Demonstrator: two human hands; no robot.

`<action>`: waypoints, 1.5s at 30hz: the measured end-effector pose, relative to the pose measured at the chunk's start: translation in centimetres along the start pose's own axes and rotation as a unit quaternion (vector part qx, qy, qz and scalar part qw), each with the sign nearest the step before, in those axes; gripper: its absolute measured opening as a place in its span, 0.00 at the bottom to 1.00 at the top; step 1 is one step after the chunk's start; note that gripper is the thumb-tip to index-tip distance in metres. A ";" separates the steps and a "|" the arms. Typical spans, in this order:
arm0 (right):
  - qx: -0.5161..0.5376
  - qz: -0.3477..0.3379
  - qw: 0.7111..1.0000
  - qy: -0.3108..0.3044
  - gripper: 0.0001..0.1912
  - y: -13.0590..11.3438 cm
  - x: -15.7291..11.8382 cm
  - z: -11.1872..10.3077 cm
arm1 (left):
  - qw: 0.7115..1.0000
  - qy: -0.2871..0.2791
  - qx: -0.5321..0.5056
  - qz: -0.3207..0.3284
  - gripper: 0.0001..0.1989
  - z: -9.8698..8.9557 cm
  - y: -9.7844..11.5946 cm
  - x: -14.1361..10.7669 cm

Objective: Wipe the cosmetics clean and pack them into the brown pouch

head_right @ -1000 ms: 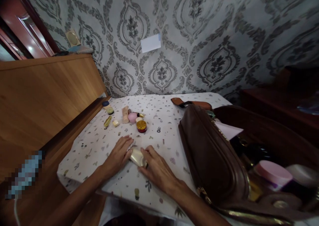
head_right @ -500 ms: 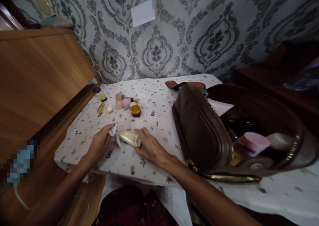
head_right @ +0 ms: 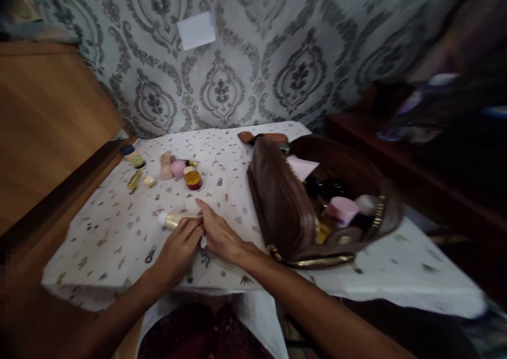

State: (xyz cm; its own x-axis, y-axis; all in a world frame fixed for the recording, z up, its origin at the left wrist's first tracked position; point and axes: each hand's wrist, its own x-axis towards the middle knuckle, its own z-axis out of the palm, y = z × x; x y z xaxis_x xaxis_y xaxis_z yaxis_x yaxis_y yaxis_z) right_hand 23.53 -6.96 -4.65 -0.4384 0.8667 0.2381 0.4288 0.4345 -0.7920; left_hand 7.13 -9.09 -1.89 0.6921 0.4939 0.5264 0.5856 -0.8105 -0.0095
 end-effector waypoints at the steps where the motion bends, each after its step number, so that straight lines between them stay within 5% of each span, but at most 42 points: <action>1: -0.003 0.000 1.000 -0.005 0.51 -0.1 0.0 -0.1 | 1.000 0.002 0.005 0.000 0.14 0.0 -0.1 0.0; 7: 0.003 0.017 1.000 -0.008 0.52 -1.4 -0.2 -1.0 | 0.992 0.021 0.121 -0.014 0.24 -1.1 -3.8 -1.0; 12: -0.086 -0.019 0.996 -0.033 0.35 -2.0 -0.5 -1.5 | 0.986 0.017 0.110 -0.123 0.15 -1.9 -7.4 -2.8; 16: -0.225 -0.078 0.971 -0.006 0.27 -1.4 -0.4 -1.0 | 0.979 0.027 0.050 -0.197 0.18 -1.5 -8.9 -4.1; 21: -0.277 -0.089 0.957 -0.006 0.26 -1.2 0.0 -0.8 | 0.970 0.030 0.057 -0.233 0.19 -0.9 -8.0 -4.0; 28: -0.227 -0.092 0.969 0.027 0.18 -1.0 0.0 0.0 | 0.969 0.009 0.159 -0.187 0.21 -0.9 -5.2 -2.8; 37: -0.183 -0.033 0.982 0.034 0.46 -0.3 -0.1 0.2 | 0.994 -0.018 0.038 -0.102 0.21 0.5 0.2 -2.2; 45: -0.216 -0.050 0.974 0.051 0.36 -1.2 -0.1 -0.3 | 0.978 0.016 0.072 -0.193 0.21 -1.1 -5.2 -3.5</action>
State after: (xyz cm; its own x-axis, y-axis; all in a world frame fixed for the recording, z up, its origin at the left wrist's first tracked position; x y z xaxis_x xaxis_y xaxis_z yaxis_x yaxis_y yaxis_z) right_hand 23.24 -7.51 -3.53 -0.4233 0.8249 0.3746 0.6893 0.5616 -0.4577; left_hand 1.22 -6.99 -2.76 0.3944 0.7427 0.5412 0.8559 -0.5112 0.0777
